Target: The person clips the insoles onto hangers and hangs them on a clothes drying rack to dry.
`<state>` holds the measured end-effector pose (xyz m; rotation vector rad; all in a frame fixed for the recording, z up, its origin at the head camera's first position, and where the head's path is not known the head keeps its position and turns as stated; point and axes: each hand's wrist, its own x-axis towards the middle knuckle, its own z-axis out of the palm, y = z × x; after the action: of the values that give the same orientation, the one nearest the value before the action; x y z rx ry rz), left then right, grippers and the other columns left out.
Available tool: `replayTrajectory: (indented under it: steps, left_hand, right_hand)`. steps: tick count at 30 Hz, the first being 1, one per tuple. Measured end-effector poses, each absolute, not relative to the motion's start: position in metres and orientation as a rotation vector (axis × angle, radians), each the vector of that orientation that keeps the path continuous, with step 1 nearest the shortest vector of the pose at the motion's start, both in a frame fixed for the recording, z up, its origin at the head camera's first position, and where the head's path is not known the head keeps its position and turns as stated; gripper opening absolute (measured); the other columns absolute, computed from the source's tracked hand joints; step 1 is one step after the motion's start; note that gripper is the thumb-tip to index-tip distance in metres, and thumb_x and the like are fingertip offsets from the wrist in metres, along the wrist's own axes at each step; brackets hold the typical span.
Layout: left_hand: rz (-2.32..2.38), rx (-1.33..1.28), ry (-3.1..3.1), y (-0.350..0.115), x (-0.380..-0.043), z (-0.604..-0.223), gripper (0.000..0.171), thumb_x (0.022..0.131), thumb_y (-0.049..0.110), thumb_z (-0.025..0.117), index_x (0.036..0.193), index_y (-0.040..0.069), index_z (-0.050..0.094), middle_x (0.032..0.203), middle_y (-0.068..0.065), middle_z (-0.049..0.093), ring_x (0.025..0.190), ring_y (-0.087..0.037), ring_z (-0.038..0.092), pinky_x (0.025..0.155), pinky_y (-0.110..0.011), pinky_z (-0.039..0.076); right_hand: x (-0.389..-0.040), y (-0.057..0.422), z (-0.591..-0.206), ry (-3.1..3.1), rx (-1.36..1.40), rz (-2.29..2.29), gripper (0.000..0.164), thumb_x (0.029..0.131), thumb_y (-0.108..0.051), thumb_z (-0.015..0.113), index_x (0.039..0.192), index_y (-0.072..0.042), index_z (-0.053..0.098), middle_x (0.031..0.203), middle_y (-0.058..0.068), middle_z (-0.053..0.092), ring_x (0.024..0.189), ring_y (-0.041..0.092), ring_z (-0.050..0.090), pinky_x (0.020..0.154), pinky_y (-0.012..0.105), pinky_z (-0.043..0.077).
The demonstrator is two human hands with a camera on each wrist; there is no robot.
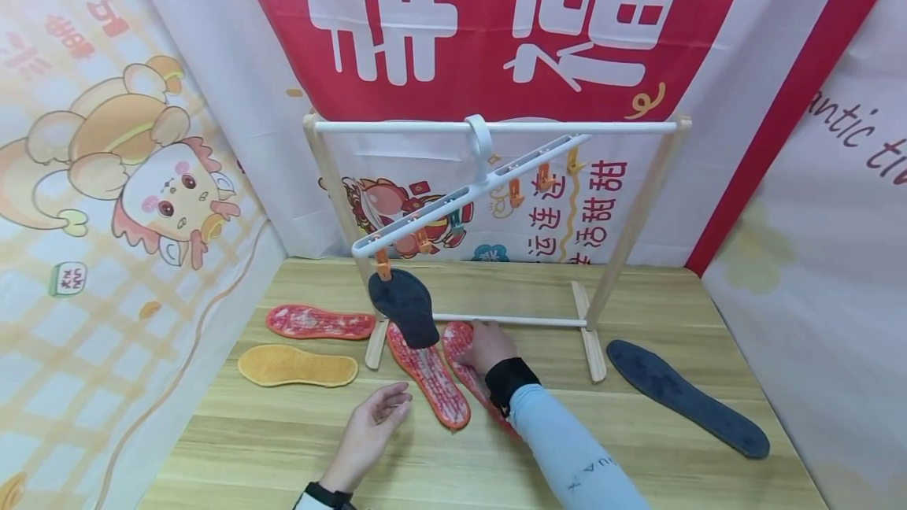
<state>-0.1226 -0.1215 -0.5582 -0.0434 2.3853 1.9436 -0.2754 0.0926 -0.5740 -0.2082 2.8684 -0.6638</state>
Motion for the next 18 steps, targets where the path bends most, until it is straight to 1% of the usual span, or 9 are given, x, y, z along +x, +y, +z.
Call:
replayTrajectory:
  steps: [4, 11, 14, 16, 18]
  left_hand:
    - [1.936, -0.046, 2.386, -0.12, -0.124, -0.561, 0.041, 0.098, 0.017, 0.064, 0.133, -0.003, 0.056, 0.117, -0.017, 0.065, 0.104, -0.024, 0.063, 0.09, -0.033, 0.051]
    - [1.899, 0.012, 2.433, -0.116, -0.127, -0.558, 0.039, 0.098, 0.017, 0.064, 0.13, -0.004, 0.057, 0.114, -0.015, 0.066, 0.102, -0.024, 0.063, 0.089, -0.03, 0.052]
    - [1.871, 0.016, 2.448, -0.115, -0.129, -0.554, 0.039, 0.098, 0.018, 0.064, 0.129, -0.004, 0.058, 0.113, -0.013, 0.066, 0.102, -0.024, 0.063, 0.088, -0.032, 0.052]
    - [1.855, 0.018, 2.451, -0.114, -0.131, -0.552, 0.04, 0.098, 0.019, 0.064, 0.13, -0.004, 0.058, 0.113, -0.013, 0.066, 0.103, -0.024, 0.063, 0.089, -0.036, 0.052]
    - [1.847, 0.022, 2.438, -0.112, -0.132, -0.549, 0.044, 0.098, 0.024, 0.064, 0.132, -0.002, 0.057, 0.116, -0.014, 0.066, 0.104, -0.024, 0.062, 0.09, -0.039, 0.052]
  right_hand:
    - [-0.272, 0.102, -0.576, 2.813, -0.117, -0.814, 0.078, 0.076, -0.036, 0.087, 0.139, -0.005, 0.052, 0.133, 0.021, 0.057, 0.12, 0.039, 0.054, 0.101, 0.051, 0.044]
    - [-0.263, 0.127, -0.573, 2.748, -0.063, -0.979, 0.078, 0.077, -0.026, 0.087, 0.14, -0.004, 0.049, 0.134, 0.022, 0.056, 0.123, 0.04, 0.052, 0.102, 0.053, 0.042]
    - [-0.257, 0.138, -0.568, 2.736, -0.053, -1.023, 0.077, 0.079, -0.021, 0.086, 0.142, -0.004, 0.046, 0.134, 0.022, 0.056, 0.122, 0.04, 0.053, 0.101, 0.054, 0.043]
    - [-0.254, 0.147, -0.565, 2.752, -0.059, -1.03, 0.077, 0.08, -0.019, 0.084, 0.143, -0.003, 0.044, 0.131, 0.024, 0.057, 0.118, 0.04, 0.055, 0.098, 0.053, 0.045]
    - [-0.251, 0.156, -0.563, 2.783, -0.077, -1.026, 0.076, 0.081, -0.018, 0.083, 0.143, -0.003, 0.042, 0.127, 0.025, 0.059, 0.114, 0.04, 0.058, 0.094, 0.053, 0.048]
